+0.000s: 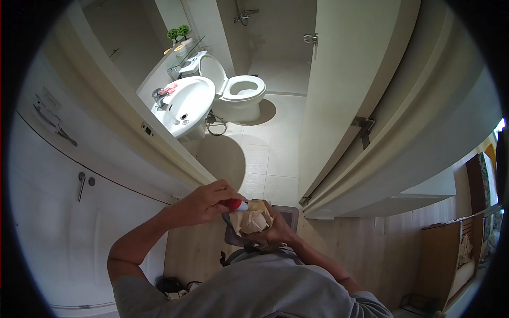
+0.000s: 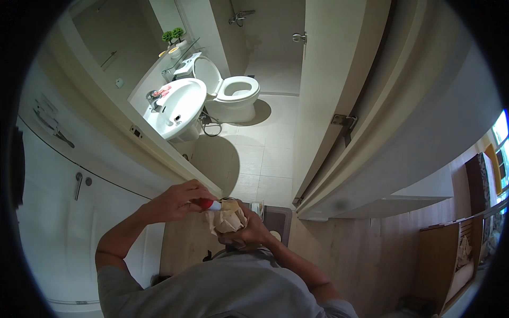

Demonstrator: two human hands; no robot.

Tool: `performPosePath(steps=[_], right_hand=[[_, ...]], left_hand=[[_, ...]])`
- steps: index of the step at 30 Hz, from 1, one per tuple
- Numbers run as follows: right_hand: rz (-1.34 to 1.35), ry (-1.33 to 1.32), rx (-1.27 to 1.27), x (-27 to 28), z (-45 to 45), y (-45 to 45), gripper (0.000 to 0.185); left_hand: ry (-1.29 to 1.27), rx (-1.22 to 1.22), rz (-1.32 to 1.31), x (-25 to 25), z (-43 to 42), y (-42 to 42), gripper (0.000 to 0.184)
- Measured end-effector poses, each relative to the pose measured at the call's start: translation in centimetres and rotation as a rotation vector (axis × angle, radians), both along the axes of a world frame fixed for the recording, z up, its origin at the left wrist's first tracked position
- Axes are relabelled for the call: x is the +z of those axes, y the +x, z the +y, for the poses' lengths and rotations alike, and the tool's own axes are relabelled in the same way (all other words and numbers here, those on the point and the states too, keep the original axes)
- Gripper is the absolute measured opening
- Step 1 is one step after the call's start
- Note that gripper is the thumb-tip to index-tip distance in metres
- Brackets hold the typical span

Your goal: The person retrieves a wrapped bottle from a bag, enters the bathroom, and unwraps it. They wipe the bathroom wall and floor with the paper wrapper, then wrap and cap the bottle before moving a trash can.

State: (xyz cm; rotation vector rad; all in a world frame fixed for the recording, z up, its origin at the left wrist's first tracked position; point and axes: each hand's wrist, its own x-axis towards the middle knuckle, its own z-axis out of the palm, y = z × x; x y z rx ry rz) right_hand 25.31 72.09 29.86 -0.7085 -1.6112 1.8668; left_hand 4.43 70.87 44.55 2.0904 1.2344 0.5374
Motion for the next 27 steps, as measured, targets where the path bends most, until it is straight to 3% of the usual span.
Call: performPosePath(steps=[2, 5, 7, 8, 10, 14, 21, 23, 27], right_hand=[[-0.037, 0.104, 0.000, -0.4, 0.6, 0.9, 0.080], [-0.054, 0.112, 0.019, 0.1, 1.5, 2.3, 0.078], [-0.048, 0.101, 0.014, 0.5, 2.0, 3.0, 0.076], [-0.037, 0.088, 0.012, 0.5, 2.3, 3.3, 0.075], [-0.010, 0.090, 0.018, 0.3, 2.8, 3.7, 0.075], [0.035, 0.095, 0.035, 0.0, 3.7, 3.6, 0.076], [-0.002, 0.152, -0.032, -1.0, 6.5, 2.3, 0.077], [-0.035, 0.283, -0.184, -1.1, 7.6, 1.9, 0.078], [-0.071, 0.405, -0.324, -2.1, 11.4, 1.4, 0.077]], left_hand=[[0.020, -0.111, -0.009, -0.1, 0.7, 0.2, 0.028], [-0.144, 0.068, 0.030, -0.8, 0.5, 2.1, 0.034], [-0.083, 0.160, 0.315, -1.5, 0.6, 3.4, 0.032], [-0.081, 0.161, 0.315, -1.5, 1.1, 3.9, 0.032], [0.065, 0.100, 0.030, -1.5, 1.8, 4.6, 0.032], [0.006, -0.104, -0.035, -1.8, 2.8, 3.3, 0.035], [0.069, 0.227, 0.149, -2.1, 4.8, 4.2, 0.030], [0.020, 0.285, 0.144, -2.8, 6.3, 4.2, 0.031], [0.155, 0.361, 0.360, -4.6, 11.2, 4.5, 0.035]])
